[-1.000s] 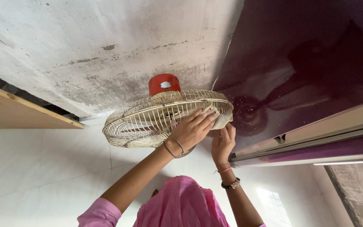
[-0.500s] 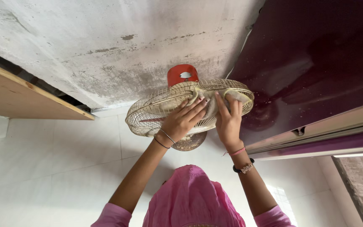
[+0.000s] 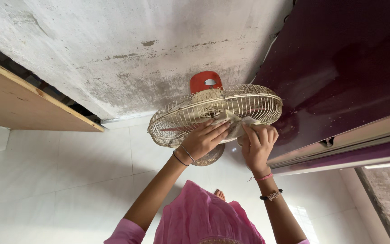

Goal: The person cleans a standing electric fan using a cloth. They wipe the top motor housing, the front wire cage, the fan blades, the central hub, the vertical stand, and the circular base. The cleaning is performed systematically from top to bottom.

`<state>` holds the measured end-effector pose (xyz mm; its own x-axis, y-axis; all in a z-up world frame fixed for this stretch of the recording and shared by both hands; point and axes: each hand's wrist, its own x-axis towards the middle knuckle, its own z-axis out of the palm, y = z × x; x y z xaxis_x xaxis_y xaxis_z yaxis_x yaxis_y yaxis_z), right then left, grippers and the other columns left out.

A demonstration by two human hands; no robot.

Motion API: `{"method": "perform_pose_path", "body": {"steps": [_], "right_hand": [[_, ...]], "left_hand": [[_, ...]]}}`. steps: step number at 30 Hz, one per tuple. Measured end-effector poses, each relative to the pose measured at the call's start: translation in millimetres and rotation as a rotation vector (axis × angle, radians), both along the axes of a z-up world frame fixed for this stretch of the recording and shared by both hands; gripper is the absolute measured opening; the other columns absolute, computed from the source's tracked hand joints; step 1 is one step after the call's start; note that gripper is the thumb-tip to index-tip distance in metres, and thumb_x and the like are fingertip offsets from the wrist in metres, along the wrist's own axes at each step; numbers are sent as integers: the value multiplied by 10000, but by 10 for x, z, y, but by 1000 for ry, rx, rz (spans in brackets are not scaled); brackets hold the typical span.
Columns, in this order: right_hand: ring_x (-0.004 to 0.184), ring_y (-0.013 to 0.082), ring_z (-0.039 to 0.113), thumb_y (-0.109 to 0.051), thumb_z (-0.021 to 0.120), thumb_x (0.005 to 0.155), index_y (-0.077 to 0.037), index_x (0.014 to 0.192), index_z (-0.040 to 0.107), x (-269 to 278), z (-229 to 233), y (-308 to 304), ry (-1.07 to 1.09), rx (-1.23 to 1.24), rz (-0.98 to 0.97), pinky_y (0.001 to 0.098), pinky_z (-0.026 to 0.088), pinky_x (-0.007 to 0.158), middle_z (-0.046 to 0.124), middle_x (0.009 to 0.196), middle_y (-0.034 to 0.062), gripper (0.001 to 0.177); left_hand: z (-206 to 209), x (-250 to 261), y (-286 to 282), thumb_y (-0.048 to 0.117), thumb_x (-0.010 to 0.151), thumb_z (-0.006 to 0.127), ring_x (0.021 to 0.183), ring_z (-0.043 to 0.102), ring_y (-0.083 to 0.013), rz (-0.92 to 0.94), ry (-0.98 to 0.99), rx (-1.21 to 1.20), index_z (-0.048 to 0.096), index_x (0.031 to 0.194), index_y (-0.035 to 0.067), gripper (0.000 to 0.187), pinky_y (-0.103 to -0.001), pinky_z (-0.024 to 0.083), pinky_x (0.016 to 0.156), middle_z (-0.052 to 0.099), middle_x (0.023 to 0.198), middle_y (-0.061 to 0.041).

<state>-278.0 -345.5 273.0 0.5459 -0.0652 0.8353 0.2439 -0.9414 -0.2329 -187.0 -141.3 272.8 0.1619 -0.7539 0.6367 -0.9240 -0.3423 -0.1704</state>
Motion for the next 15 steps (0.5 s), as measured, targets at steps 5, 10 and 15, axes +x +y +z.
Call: {"method": "perform_pose_path", "body": {"steps": [5, 10, 15], "right_hand": [[1217, 328, 540, -152, 713, 963, -14, 1218, 698, 391, 276, 291, -69, 3, 234, 451, 465, 1079, 592, 1187, 134, 290], [1325, 299, 548, -81, 708, 930, -57, 1247, 700, 614, 403, 551, 40, -177, 308, 464, 486, 1094, 615, 1321, 95, 318], [1308, 304, 548, -62, 713, 887, -68, 1301, 671, 537, 212, 536, 27, -206, 323, 486, 465, 1074, 592, 1377, 99, 416]], "left_hand": [[179, 63, 367, 112, 977, 686, 1395, 542, -237, 114, 97, -200, 686, 1307, 72, 332, -474, 431, 1214, 592, 1475, -82], [-21, 76, 572, 40, 957, 643, 1387, 562, -278, 282, 199, -265, 671, 1297, 60, 342, -508, 439, 1192, 600, 1456, -104], [-406, -44, 487, -10, 950, 613, 1390, 563, -265, 312, 237, -351, 676, 1297, 54, 359, -514, 456, 1182, 593, 1471, -92]]}}
